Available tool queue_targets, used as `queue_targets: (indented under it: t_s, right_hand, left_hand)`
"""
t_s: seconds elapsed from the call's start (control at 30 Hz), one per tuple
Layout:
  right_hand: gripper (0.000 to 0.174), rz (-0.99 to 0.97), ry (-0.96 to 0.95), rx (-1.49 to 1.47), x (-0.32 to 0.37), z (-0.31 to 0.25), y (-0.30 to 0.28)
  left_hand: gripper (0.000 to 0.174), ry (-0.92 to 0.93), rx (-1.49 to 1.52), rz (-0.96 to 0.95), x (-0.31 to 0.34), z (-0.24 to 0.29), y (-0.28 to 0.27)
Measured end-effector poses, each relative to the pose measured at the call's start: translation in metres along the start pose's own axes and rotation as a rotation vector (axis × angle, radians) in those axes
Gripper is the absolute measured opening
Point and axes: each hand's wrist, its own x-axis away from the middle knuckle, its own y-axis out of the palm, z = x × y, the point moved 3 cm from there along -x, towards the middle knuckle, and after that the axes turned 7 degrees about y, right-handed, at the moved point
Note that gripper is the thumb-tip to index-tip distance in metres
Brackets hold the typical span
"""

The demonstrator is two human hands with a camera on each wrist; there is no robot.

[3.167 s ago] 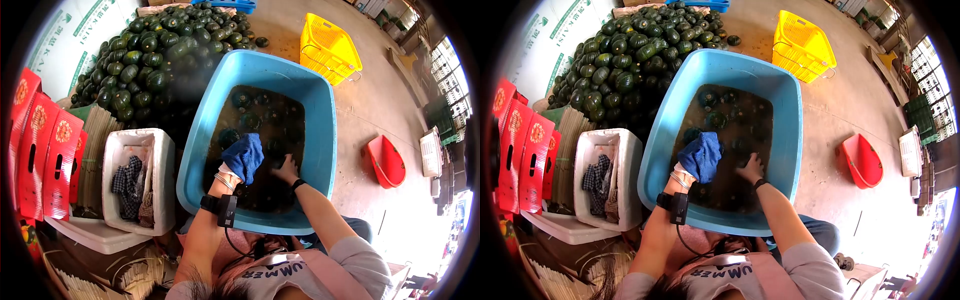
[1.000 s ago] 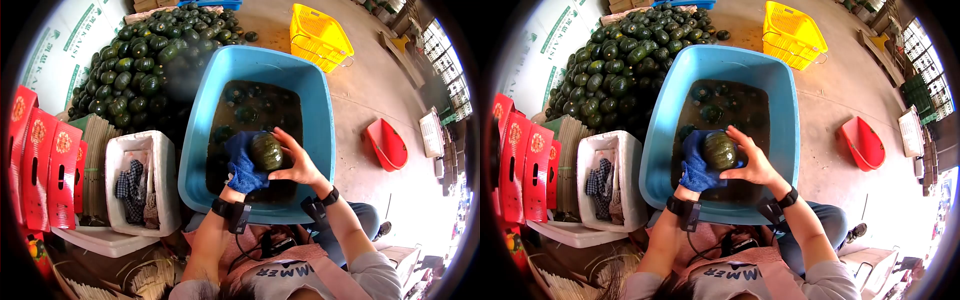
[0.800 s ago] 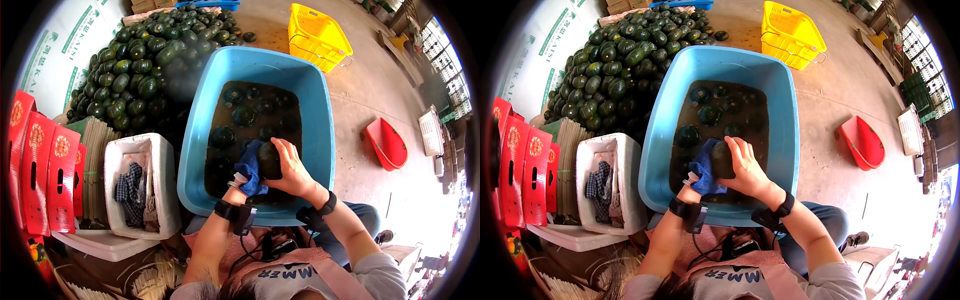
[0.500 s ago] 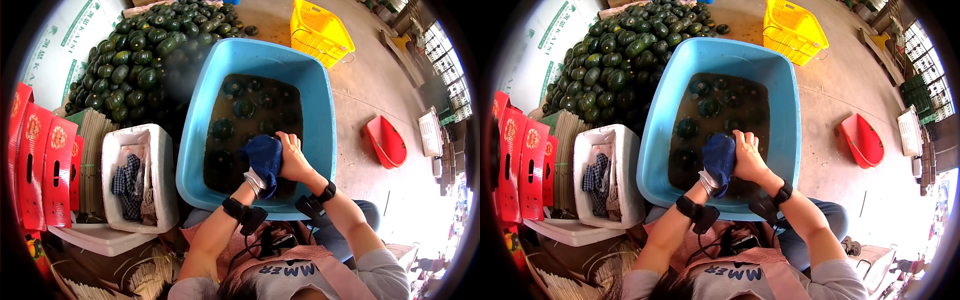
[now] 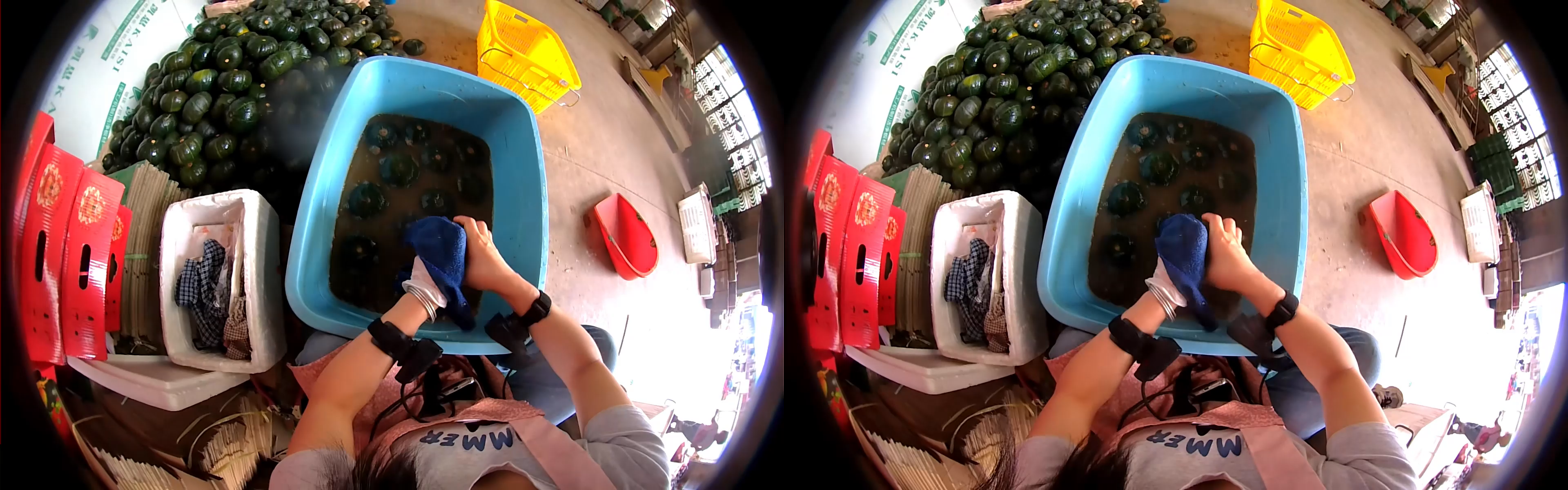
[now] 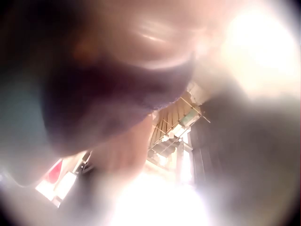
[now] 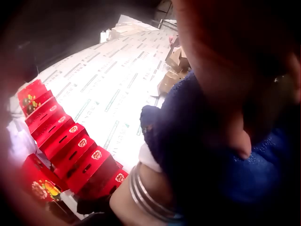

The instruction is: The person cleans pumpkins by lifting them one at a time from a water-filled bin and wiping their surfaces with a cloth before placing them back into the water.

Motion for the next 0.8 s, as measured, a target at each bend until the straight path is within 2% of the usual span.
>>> queue_targets:
  t_s: [0.03,0.1,0.13,0.23,0.27,0.33,0.37,0.43,0.57,0.63,0.67,0.7,0.73,0.77,0.8]
  right_hand:
    - [0.086,-0.002,-0.005,0.001,0.002,-0.007,-0.005]
    - [0.084,-0.025,-0.037,-0.155,0.01,-0.023,-0.014]
    - [0.082,-0.006,-0.148,-0.258,0.012,-0.029,-0.025]
    - [0.089,-0.46,-0.061,-1.03,0.016,-0.042,-0.046]
    - [0.089,-0.457,-0.067,-1.019,0.016,-0.044,-0.047]
    - [0.093,-0.356,-0.082,-1.239,0.019,-0.045,-0.047]
    - [0.093,-0.352,-0.083,-1.237,0.021,-0.042,-0.046]
    - [0.09,-0.448,0.011,-1.369,0.021,-0.034,-0.04]
    - [0.086,-0.477,0.085,-1.555,0.021,-0.025,-0.028]
    - [0.077,-0.332,0.038,-1.438,0.019,-0.024,-0.027]
    - [0.077,-0.332,0.029,-1.441,0.019,-0.024,-0.025]
    - [0.071,-0.316,0.13,-1.543,0.018,-0.02,-0.022]
    - [0.066,-0.307,0.231,-1.642,0.016,-0.016,-0.017]
    - [0.052,-0.33,0.218,-1.692,0.01,-0.012,-0.01]
    - [0.046,-0.388,0.329,-1.778,0.01,-0.004,-0.009]
  left_hand:
    - [0.03,0.004,0.02,-0.075,0.002,-0.005,0.001]
    - [0.04,-0.054,0.244,0.061,-0.017,-0.009,-0.047]
    - [0.047,-0.083,0.306,0.164,-0.012,-0.022,-0.039]
    - [0.03,-0.43,0.76,0.273,-0.008,-0.032,-0.038]
    - [0.03,-0.423,0.763,0.285,-0.012,-0.026,-0.048]
    - [0.024,-0.36,0.777,0.236,-0.013,-0.01,-0.067]
    - [0.024,-0.356,0.781,0.237,-0.013,-0.01,-0.068]
    - [0.024,-0.356,0.707,0.145,-0.013,-0.012,-0.068]
    - [0.018,-0.218,0.538,0.26,-0.009,-0.023,-0.038]
    - [0.014,-0.455,0.888,0.363,-0.001,-0.035,-0.001]
    - [0.01,-0.626,0.959,0.369,-0.009,-0.018,-0.015]
    - [0.011,-0.516,1.019,0.497,-0.005,-0.014,-0.013]
    - [0.012,-0.302,0.568,0.329,-0.004,-0.012,-0.01]
    - [0.013,-0.093,0.111,0.16,-0.002,-0.011,-0.004]
    - [0.019,-0.108,0.052,0.133,0.005,-0.011,0.003]
